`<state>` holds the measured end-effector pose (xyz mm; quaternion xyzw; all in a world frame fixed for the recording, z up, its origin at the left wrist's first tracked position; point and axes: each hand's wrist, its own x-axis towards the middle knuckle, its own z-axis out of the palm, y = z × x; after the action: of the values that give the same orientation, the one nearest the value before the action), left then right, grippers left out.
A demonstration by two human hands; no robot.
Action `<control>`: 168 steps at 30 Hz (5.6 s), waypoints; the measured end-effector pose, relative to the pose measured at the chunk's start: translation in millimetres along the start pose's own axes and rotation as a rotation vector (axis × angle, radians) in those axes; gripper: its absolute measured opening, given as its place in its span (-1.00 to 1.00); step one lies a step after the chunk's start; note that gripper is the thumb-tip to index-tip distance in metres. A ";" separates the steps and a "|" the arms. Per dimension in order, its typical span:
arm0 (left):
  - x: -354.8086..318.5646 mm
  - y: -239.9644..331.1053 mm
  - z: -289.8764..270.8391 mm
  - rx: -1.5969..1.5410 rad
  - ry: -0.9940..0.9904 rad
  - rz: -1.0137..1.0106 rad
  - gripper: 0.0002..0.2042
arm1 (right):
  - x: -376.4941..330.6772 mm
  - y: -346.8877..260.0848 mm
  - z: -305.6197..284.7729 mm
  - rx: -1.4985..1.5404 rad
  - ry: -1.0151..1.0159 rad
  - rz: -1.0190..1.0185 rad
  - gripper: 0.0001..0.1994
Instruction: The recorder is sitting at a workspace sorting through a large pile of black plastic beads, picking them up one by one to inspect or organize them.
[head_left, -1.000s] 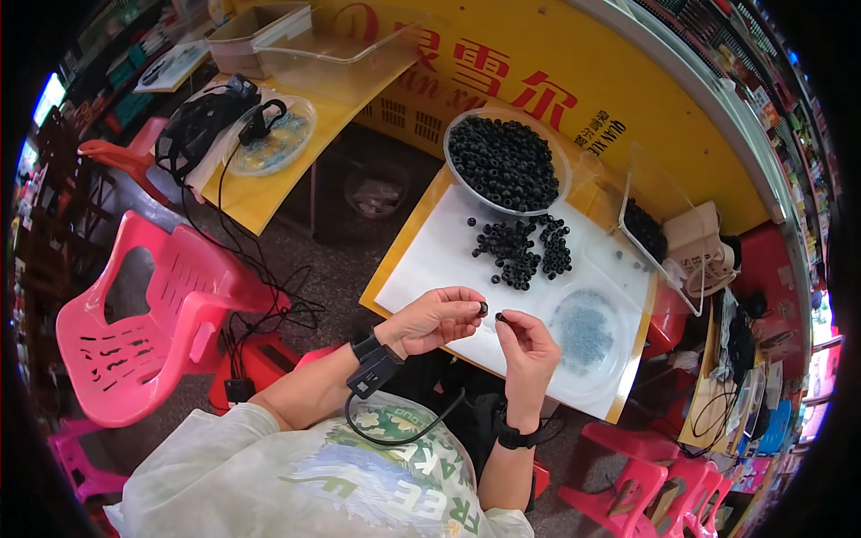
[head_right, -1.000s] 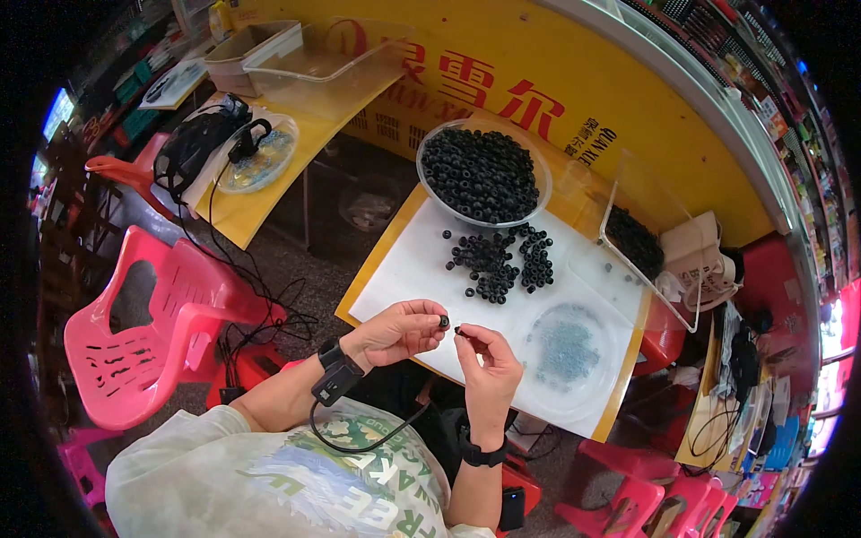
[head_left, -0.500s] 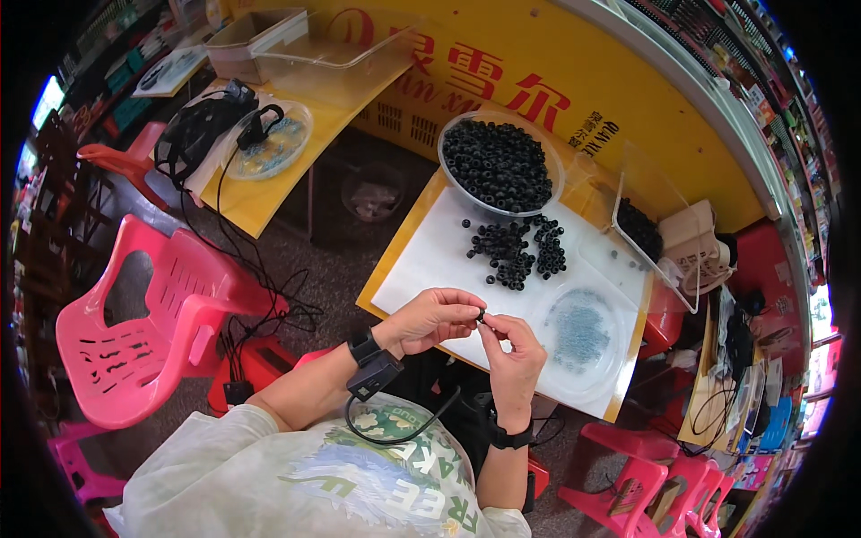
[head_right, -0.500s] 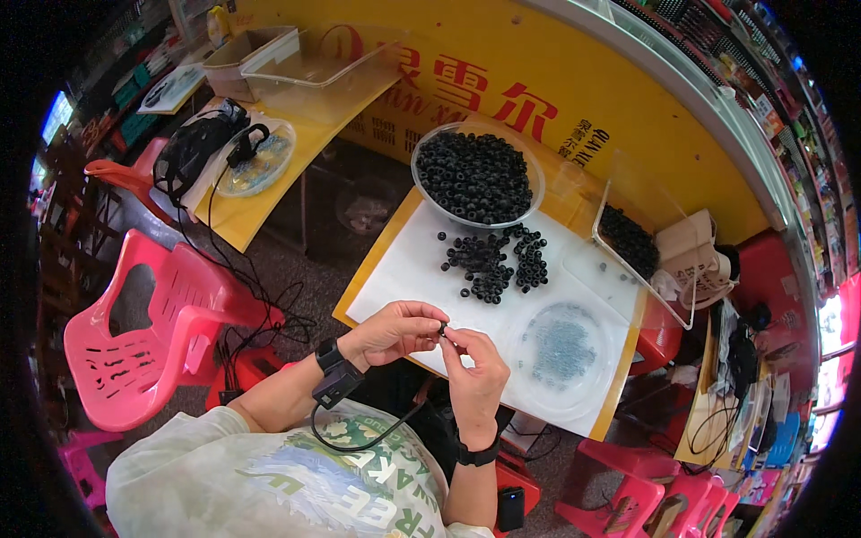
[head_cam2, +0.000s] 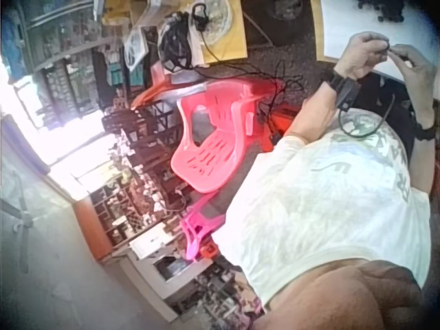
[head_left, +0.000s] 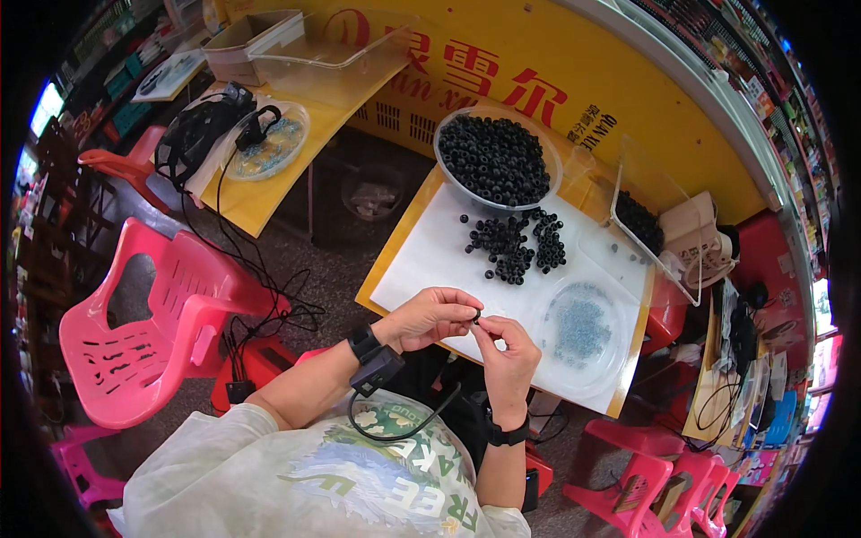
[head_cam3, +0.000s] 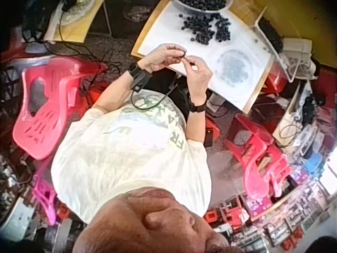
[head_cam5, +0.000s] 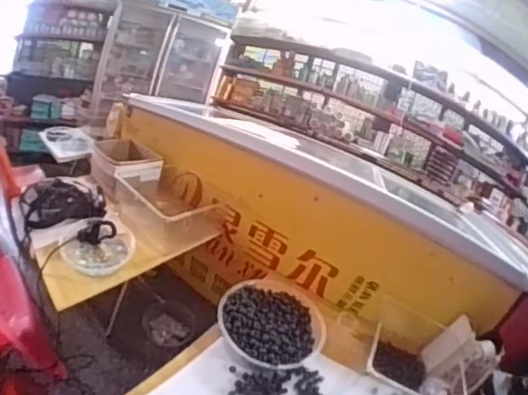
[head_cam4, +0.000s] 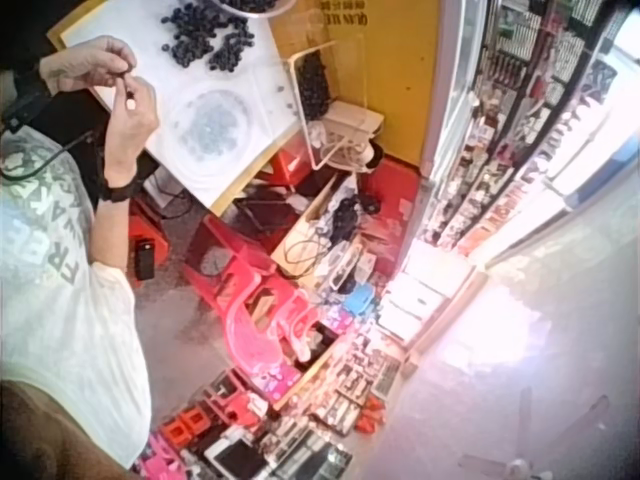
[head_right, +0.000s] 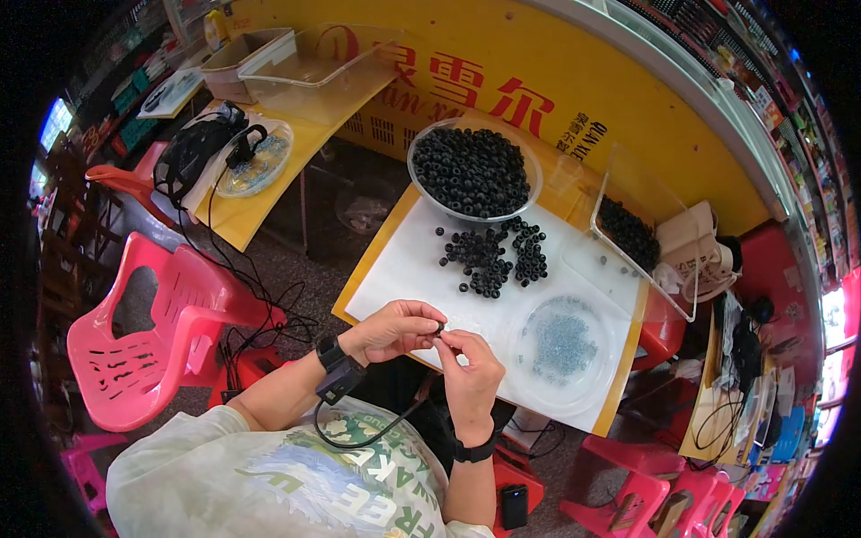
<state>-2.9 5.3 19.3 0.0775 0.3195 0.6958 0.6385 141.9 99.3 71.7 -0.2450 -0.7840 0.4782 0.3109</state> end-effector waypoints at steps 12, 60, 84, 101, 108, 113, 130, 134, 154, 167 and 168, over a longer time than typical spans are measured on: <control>-4.2 8.0 -1.2 0.053 -0.058 -0.211 -0.63 | 6.6 3.7 -15.9 0.046 -0.300 0.081 -0.67; -1.9 -16.5 -15.3 -0.117 0.037 -0.103 -0.83 | -13.7 8.3 3.9 0.007 -0.026 0.174 -0.82; -8.3 -16.2 -20.6 -0.047 0.147 -0.134 -0.87 | -15.8 29.7 13.6 -0.360 -0.068 -0.447 -0.87; -6.4 -9.0 -33.7 0.058 -0.205 -0.317 -0.65 | -12.6 15.8 -7.8 0.056 -0.408 0.106 -0.73; -7.8 -12.2 -36.8 0.059 -0.217 -0.337 -0.64 | -19.9 15.1 -2.3 0.041 -0.377 0.097 -0.75; -6.8 -5.2 -16.7 0.012 -0.061 -0.291 -0.72 | 15.2 29.1 -29.9 0.189 -0.521 0.348 -0.72; 0.2 0.3 -45.2 -0.370 0.201 0.066 -0.90 | 88.2 73.2 28.1 -0.709 -0.180 -0.405 -0.98; -1.5 7.1 -31.4 -0.291 0.240 0.078 -0.88 | 89.7 79.4 35.3 -0.868 -0.197 -0.432 -0.95; 13.2 -14.1 0.5 -0.016 0.220 -0.018 -0.76 | 26.8 39.1 -59.5 -0.183 -0.045 0.103 -0.81; 12.4 -15.4 -18.7 -0.044 0.159 0.046 -0.80 | -8.3 140.5 -237.5 -0.860 0.329 0.395 -0.70; 12.7 -15.2 -18.4 -0.037 0.154 0.045 -0.80 | -11.8 143.5 -237.9 -0.832 0.368 0.430 -0.71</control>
<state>-1.8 10.5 -7.2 0.0191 0.3528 0.7197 0.5976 334.1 293.9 22.3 -0.5844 -0.7721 0.1271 0.2146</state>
